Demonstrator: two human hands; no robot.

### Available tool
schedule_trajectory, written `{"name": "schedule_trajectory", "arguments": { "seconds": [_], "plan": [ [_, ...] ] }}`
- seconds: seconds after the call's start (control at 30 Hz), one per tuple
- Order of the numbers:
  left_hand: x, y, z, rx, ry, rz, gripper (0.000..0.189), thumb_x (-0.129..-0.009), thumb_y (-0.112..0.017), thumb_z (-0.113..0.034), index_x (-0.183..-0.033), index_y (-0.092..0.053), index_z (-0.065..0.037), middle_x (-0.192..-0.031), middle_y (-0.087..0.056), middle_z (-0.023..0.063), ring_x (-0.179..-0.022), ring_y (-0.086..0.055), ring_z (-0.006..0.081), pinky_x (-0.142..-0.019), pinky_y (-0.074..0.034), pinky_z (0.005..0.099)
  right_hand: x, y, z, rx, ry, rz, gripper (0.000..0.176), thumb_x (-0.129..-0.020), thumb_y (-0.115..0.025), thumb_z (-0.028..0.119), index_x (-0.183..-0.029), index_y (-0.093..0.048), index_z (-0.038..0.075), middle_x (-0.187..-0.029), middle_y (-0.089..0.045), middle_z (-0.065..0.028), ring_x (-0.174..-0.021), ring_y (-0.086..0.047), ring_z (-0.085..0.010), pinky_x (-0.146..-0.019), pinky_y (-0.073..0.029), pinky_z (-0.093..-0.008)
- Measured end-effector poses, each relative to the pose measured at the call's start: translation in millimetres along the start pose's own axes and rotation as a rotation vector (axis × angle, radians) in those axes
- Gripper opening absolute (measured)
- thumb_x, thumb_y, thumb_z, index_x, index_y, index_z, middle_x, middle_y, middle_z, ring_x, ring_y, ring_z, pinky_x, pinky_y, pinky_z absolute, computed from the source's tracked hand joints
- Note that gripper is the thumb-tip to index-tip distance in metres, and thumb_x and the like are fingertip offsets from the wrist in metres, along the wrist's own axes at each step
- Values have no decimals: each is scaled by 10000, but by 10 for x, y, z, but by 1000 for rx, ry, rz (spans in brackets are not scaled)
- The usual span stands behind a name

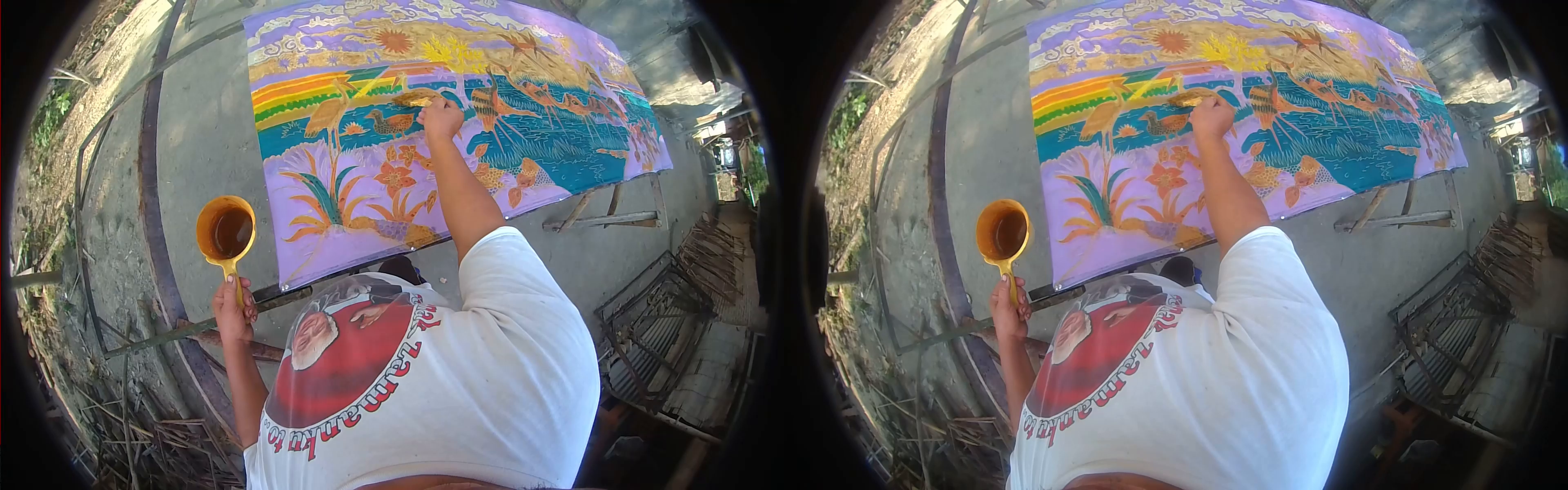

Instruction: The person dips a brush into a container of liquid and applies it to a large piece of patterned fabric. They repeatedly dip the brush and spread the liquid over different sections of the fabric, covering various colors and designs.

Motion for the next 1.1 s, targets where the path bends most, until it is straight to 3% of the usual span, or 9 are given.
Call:
{"name": "schedule_trajectory", "arguments": {
  "seconds": [0.1,0.33,0.43,0.53,0.63,0.73,0.8,0.9,1.1],
  "plan": [
    [-11,9,-18,-3,10,-2,393,-1029,-578,-429,-939,-622,-50,-586,-483,-17,-404,-389,59,-370,-315,222,106,-119,54,-53,-49,83,189,-999,-510,104,-958,-614,-47,-686,-625,-114,-504,-595,-165,-430,-520,-303],
    [14,-1,-27,8,-11,-4,383,-1041,-563,-413,-939,-624,-48,-586,-483,-18,-405,-384,53,-371,-319,219,-116,34,-92,37,14,-16,205,-1002,-509,117,-1025,-616,-56,-734,-643,-125,-505,-603,-165,-439,-527,-299],
    [31,-12,-31,-5,-10,3,380,-1045,-558,-407,-943,-623,-46,-589,-485,-18,-406,-386,53,-370,-319,217,88,-30,10,-26,-24,113,210,-1002,-505,113,-1042,-617,-60,-737,-640,-123,-504,-599,-163,-446,-530,-301],
    [12,16,-4,-13,-6,3,381,-1044,-559,-410,-947,-622,-47,-591,-486,-19,-407,-389,52,-368,-316,216,-16,124,13,-55,-12,38,211,-1004,-499,112,-1035,-617,-61,-733,-638,-127,-504,-592,-165,-450,-533,-305],
    [22,13,-20,3,-8,8,383,-1044,-558,-413,-946,-621,-48,-592,-485,-20,-407,-390,51,-366,-314,217,-224,267,-31,164,62,-42,216,-1002,-500,111,-1049,-617,-65,-735,-641,-130,-507,-599,-174,-456,-540,-314],
    [2,42,-3,4,-7,15,385,-1042,-560,-417,-945,-620,-50,-590,-482,-21,-408,-389,51,-365,-312,217,-51,182,-20,122,68,-64,209,-994,-498,111,-963,-626,-51,-678,-608,-94,-482,-584,-187,-428,-489,-324],
    [7,19,-25,-1,1,10,386,-1041,-561,-419,-944,-620,-50,-589,-481,-21,-409,-389,51,-367,-312,217,162,-16,-81,-128,-41,51,206,-997,-500,113,-982,-621,-53,-691,-625,-108,-504,-598,-187,-447,-495,-322],
    [4,-19,-31,-10,5,6,388,-1038,-565,-424,-943,-621,-52,-587,-481,-21,-409,-389,53,-370,-312,218,420,-174,33,-158,-141,119,195,-999,-511,121,-973,-608,-47,-697,-628,-115,-526,-606,-187,-461,-498,-324],
    [52,10,-44,-6,-7,-2,390,-1035,-568,-429,-943,-623,-53,-587,-482,-21,-409,-391,56,-373,-315,221,107,-32,-115,-51,38,-30,190,-997,-512,117,-977,-615,-41,-691,-630,-116,-515,-602,-176,-460,-506,-315]
  ]
}}
Point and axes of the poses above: each hand's wrist, its own x-axis away from the middle knuckle, its own y-axis out of the back of the hand, z = x × y, the point moved 2 cm from there along -x, towards the middle knuckle
